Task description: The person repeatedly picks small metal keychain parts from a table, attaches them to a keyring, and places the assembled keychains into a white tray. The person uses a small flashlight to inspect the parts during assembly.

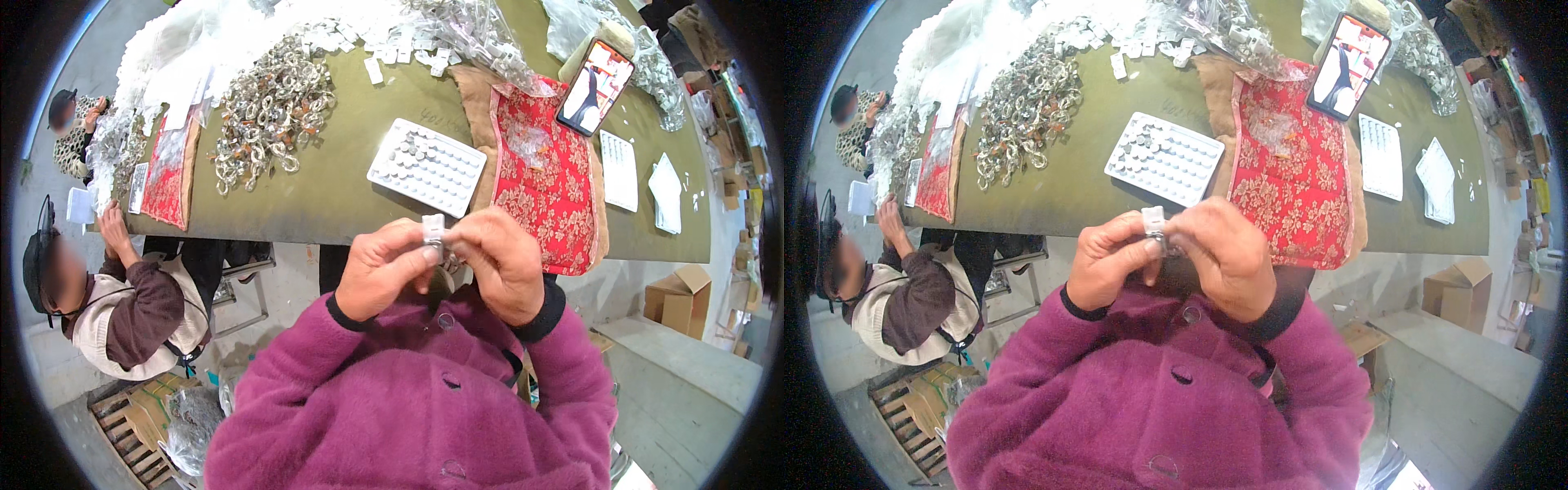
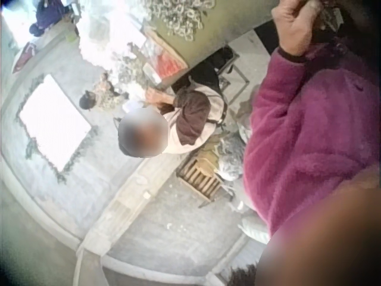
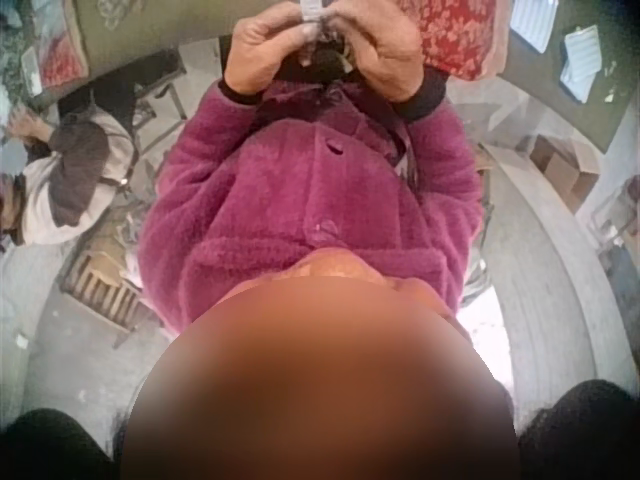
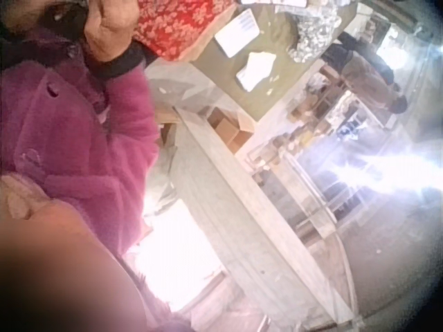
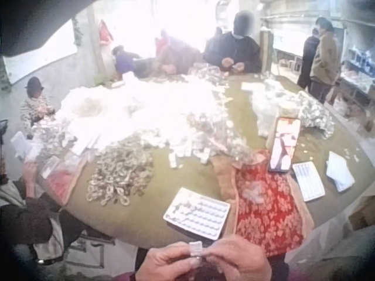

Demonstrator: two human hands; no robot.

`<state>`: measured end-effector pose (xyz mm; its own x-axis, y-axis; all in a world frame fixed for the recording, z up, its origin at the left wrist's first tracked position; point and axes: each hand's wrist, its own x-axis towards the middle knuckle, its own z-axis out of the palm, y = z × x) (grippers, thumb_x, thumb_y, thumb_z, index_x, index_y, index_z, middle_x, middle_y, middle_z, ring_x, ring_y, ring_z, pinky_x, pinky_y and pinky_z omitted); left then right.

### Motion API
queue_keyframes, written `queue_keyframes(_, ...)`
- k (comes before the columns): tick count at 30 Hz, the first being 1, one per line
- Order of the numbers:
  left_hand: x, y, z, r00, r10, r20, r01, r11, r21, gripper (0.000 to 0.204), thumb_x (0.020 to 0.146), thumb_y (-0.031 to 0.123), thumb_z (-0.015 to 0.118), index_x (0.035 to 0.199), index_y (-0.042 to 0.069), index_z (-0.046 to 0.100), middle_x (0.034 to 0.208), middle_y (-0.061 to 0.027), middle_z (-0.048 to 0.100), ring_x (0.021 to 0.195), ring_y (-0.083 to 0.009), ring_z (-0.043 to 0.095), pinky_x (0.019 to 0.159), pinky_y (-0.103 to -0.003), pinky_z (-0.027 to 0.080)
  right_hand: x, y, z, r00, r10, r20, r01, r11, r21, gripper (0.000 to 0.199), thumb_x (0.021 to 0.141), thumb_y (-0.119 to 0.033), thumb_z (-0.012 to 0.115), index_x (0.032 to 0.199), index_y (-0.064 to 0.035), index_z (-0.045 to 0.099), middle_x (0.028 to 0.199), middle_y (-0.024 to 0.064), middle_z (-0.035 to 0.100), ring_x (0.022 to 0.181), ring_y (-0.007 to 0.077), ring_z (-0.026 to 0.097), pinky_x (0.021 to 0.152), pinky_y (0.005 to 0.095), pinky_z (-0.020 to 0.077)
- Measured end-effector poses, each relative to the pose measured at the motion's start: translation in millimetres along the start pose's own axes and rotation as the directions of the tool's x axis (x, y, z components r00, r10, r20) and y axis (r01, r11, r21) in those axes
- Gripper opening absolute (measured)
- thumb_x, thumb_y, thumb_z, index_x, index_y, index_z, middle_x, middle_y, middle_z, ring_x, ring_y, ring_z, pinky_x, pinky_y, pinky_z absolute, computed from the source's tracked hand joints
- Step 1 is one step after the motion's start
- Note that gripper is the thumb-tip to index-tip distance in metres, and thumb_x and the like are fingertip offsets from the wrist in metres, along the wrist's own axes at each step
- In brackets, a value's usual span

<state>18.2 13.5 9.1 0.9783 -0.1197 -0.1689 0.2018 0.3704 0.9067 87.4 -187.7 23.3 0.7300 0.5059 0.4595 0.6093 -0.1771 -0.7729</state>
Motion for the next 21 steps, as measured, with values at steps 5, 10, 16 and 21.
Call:
queue_keyframes(5, 8.4, -9.8, -14.9, 0.988, -0.039, -0.146, 0.022, 0.992, -0.121, 0.024, 0.098, 0.000, 0.063, 0.120, -0.005, 0.073, 0.091, -0.0057, 0.073, 0.064, -0.0096, 0.060, 0.057, -0.025, 0.048, 54.4, 28.8, 2.2, 0.998, -0.053, 0.042, 0.064, 0.937, -0.343, 0.015, 0.089, -0.005, 0.074, 0.103, -0.0048, 0.069, 0.093, 0.0136, 0.063, 0.084, 0.0347, 0.068, 0.072, 0.0448, 0.0547)
queue_keyframes(10, 11.6, -13.7, -22.7, 0.985, -0.041, -0.168, 0.012, 0.985, -0.172, 0.028, 0.096, 0.000, 0.065, 0.122, -0.007, 0.069, 0.098, -0.0129, 0.074, 0.065, -0.0131, 0.061, 0.055, -0.027, 0.048, 81.0, 52.5, 19.1, 0.984, 0.016, 0.178, 0.091, 0.812, -0.577, 0.011, 0.092, -0.008, 0.074, 0.100, -0.0042, 0.067, 0.091, 0.0123, 0.060, 0.084, 0.0331, 0.066, 0.070, 0.0437, 0.0538)
queue_keyframes(16, 16.0, -15.6, -18.3, 0.983, -0.007, -0.181, -0.036, 0.972, -0.231, 0.030, 0.102, 0.003, 0.068, 0.131, -0.005, 0.068, 0.103, -0.0084, 0.074, 0.080, -0.0129, 0.068, 0.068, -0.027, 0.056, 81.6, 47.2, 19.6, 0.995, 0.025, 0.100, 0.025, 0.883, -0.468, 0.009, 0.091, -0.009, 0.071, 0.095, -0.0044, 0.063, 0.091, 0.0138, 0.059, 0.085, 0.0323, 0.065, 0.071, 0.0454, 0.0528)
queue_keyframes(21, 12.0, -17.2, -8.9, 0.967, 0.078, -0.241, -0.120, 0.979, -0.166, 0.037, 0.098, -0.006, 0.071, 0.135, -0.007, 0.065, 0.117, -0.0090, 0.070, 0.097, -0.0164, 0.072, 0.080, -0.031, 0.062, 40.7, 0.9, 3.4, 0.924, 0.351, 0.155, -0.357, 0.934, 0.015, 0.009, 0.100, -0.007, 0.069, 0.100, 0.0017, 0.067, 0.087, 0.0144, 0.067, 0.078, 0.0274, 0.069, 0.070, 0.0377, 0.0531)
